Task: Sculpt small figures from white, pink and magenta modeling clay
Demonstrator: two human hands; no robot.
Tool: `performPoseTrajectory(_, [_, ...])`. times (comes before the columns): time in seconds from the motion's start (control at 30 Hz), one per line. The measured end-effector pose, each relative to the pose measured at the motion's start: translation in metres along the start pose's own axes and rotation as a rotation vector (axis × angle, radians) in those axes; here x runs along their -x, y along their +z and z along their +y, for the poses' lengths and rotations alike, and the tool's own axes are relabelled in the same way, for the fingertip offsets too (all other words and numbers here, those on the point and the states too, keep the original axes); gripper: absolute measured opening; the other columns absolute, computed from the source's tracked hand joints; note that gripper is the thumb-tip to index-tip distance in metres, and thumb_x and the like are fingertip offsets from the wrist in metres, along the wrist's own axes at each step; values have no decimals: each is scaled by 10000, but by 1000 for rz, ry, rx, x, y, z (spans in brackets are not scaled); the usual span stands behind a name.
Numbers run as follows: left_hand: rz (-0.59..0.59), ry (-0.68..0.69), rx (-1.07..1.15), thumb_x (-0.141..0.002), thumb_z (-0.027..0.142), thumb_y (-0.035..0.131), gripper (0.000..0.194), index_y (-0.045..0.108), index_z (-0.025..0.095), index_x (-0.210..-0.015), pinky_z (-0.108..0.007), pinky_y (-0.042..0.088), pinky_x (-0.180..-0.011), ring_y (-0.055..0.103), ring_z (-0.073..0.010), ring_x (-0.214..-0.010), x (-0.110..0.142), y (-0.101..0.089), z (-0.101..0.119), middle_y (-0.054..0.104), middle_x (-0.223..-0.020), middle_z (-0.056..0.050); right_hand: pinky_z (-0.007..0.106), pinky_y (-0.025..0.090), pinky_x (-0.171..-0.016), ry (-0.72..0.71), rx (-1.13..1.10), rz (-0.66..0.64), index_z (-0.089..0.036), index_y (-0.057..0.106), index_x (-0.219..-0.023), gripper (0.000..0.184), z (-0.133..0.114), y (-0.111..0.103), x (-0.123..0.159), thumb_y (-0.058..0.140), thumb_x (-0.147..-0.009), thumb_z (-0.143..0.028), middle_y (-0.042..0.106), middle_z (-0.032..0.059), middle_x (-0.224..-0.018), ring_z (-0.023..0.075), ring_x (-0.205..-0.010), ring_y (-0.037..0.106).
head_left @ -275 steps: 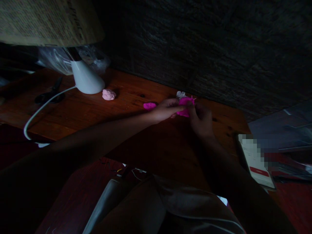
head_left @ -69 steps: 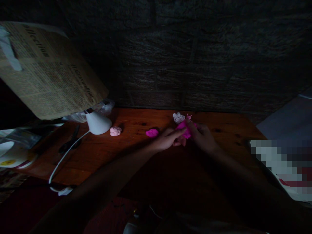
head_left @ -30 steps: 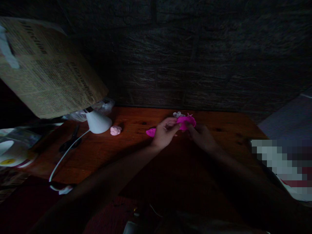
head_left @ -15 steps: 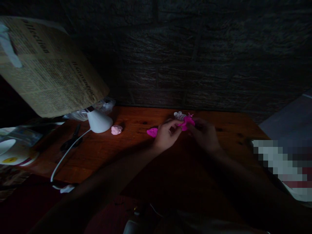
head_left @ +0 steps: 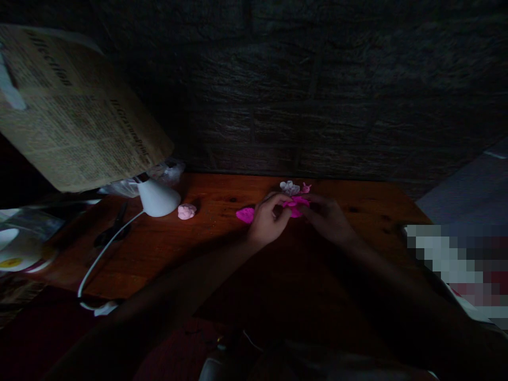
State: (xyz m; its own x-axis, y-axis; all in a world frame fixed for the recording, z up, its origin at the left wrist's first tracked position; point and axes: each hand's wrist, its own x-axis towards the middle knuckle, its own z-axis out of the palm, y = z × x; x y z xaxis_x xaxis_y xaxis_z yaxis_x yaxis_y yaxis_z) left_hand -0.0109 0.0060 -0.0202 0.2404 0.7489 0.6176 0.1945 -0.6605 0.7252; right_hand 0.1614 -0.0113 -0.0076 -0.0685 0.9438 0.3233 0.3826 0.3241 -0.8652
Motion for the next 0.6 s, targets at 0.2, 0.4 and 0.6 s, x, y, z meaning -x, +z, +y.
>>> performPoseTrajectory(0.2, [59, -143, 89, -805, 80, 608, 117, 619, 172, -877, -215, 470, -639, 606, -119, -735, -1, 2, -4, 654, -827, -14, 355, 548, -731, -65, 31, -45, -221, 755, -1033, 261, -3, 2, 2, 635, -857, -373, 766, 61, -946, 208, -791, 693])
performPoseTrajectory(0.4, [56, -256, 256, -798, 34, 586, 150, 596, 159, -880, -198, 486, -655, 598, -89, -700, -5, 3, -9, 648, -814, -1, 335, 543, -689, -100, 36, -97, -190, 713, -1096, 301, -5, 6, 5, 634, -878, -381, 766, 78, -954, 191, -737, 688])
performPoseTrajectory(0.6, [7, -256, 342, -839, 59, 571, 133, 618, 166, -904, -193, 507, -636, 622, -96, -721, -4, 4, -11, 660, -819, -2, 359, 551, -742, -67, 58, -25, -196, 732, -1064, 357, -7, 5, 4, 657, -860, -479, 765, 84, -968, 218, -804, 700])
